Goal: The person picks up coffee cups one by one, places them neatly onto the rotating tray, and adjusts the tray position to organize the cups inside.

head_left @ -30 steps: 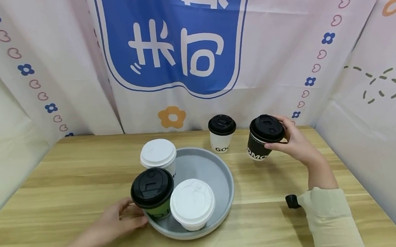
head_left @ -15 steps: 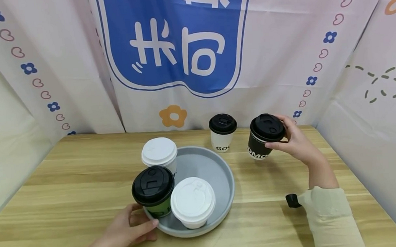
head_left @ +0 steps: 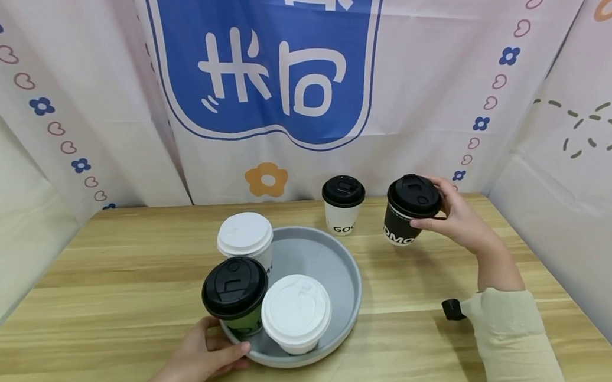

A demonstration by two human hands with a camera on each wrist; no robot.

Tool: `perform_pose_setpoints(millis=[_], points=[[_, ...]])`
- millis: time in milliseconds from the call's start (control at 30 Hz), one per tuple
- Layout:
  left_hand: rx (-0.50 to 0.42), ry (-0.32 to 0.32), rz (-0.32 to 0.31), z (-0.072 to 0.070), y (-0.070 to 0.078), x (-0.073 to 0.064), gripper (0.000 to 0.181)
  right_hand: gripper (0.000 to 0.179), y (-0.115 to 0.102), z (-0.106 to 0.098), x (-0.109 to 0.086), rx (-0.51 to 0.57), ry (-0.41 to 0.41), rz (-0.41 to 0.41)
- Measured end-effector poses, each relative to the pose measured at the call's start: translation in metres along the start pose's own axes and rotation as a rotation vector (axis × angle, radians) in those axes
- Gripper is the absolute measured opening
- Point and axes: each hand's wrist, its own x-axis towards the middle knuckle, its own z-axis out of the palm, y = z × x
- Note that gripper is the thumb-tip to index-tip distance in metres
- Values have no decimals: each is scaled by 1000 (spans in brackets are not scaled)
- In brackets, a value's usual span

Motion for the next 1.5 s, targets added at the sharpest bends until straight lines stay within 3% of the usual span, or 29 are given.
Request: perform_pose_setpoints(millis=[133,367,533,833,1167,1500], points=[[28,15,12,-3,0,3,94,82,-1,-1,0,1,2,-2],[8,-61,83,-16,-2,10,92,82,-1,-2,-1,3,7,0],[19,-87,93,-27,-2,14,91,81,0,-3,-1,1,4,0],[66,-81,126,-39,5,18,88,81,2,-4,-1,0,8,-8],[134,-31,123,-53,13,25,81,80,3,-5,0,9,5,-14],[220,-20,175,-58,18,33,74,80,4,-5,0,17,-7,-14]])
